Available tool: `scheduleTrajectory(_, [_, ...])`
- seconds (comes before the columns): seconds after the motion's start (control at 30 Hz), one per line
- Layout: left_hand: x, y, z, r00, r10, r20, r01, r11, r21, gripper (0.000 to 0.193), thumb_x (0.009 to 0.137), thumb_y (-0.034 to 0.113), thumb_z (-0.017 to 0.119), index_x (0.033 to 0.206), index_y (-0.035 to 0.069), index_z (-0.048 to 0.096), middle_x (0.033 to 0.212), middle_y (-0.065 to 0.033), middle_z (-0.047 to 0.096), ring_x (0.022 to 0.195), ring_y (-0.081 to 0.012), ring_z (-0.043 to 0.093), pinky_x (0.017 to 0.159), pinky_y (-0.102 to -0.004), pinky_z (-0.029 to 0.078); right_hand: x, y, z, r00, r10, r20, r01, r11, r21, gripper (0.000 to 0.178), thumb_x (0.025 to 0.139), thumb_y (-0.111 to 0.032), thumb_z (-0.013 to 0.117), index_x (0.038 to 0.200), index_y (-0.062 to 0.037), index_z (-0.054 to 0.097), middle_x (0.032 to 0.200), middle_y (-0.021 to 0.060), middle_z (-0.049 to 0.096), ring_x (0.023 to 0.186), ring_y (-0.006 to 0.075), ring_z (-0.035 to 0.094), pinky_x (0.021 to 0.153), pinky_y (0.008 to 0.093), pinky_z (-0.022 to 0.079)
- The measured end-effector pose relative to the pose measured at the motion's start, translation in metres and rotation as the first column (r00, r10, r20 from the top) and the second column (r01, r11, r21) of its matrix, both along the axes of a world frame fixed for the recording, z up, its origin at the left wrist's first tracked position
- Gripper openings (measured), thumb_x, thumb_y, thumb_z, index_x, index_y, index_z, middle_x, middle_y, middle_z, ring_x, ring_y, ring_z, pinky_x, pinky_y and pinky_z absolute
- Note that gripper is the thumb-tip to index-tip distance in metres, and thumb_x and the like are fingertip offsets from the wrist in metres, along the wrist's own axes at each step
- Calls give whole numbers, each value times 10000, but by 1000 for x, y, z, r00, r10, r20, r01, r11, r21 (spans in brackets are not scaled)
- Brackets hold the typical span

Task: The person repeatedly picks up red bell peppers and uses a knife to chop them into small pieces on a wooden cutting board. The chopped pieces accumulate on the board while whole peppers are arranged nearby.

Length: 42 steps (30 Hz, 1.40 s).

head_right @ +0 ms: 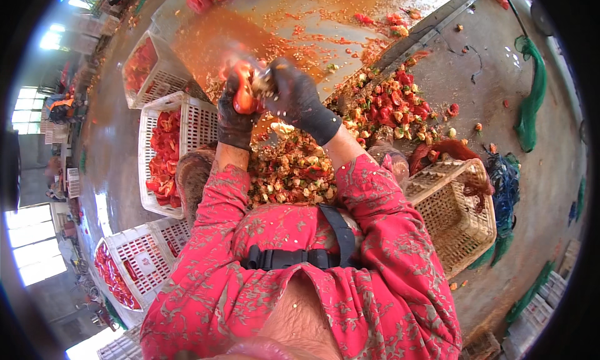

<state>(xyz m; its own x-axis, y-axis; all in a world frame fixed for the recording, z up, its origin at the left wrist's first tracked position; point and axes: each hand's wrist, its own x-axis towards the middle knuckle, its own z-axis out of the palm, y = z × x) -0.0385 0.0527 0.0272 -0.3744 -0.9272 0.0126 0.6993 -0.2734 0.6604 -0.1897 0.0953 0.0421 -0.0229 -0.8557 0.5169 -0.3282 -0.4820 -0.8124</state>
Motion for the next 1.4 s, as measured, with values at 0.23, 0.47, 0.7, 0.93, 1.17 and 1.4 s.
scheduleTrajectory(0.23, [-4,12,19,895,-243,-374,241,969,-52,486,826,354,595,1199,73,462,1250,-170,462,1043,-302,521,867,-424,452,-44,-8,38,768,-565,-301,522,825,-217,343,679,-160,708,892,-6,488,730,109,525,622,253,561,554,352,477])
scheduleTrajectory(0.47, [-12,16,14,998,-18,-58,12,995,-101,491,748,233,679,1154,30,492,1096,-96,567,954,-248,577,827,-380,487,-2,5,20,934,-112,-341,127,992,23,303,695,-32,677,949,-36,514,834,123,556,736,189,599,632,320,481])
scheduleTrajectory(0.7, [20,-5,46,995,-77,58,92,936,-339,487,818,353,589,1148,13,477,1013,-138,569,908,-238,556,774,-351,477,-43,-10,9,775,-39,631,-88,982,169,143,755,-16,592,897,-25,597,770,62,621,543,124,562,462,243,454])
scheduleTrajectory(0.93, [74,-28,12,277,541,794,409,681,-607,434,748,319,680,1084,62,580,888,-94,639,777,-204,627,700,-304,507,-50,-10,21,645,-244,724,-48,933,357,91,807,-49,598,885,-13,570,717,79,607,483,117,519,371,224,392])
scheduleTrajectory(1.17, [193,-42,49,-413,644,644,283,763,-581,388,753,119,642,1127,101,540,881,-96,634,759,-196,609,600,-328,492,-50,-5,30,630,-275,726,8,937,349,138,758,-70,681,844,-24,584,645,18,561,436,89,515,349,216,380])
scheduleTrajectory(1.4, [55,-107,15,-216,630,746,443,744,-499,376,657,293,739,968,134,598,898,-109,641,831,-292,612,689,-405,486,-36,-2,46,646,-272,713,-75,907,413,165,745,-72,693,831,-4,570,660,13,539,467,74,502,395,215,413])
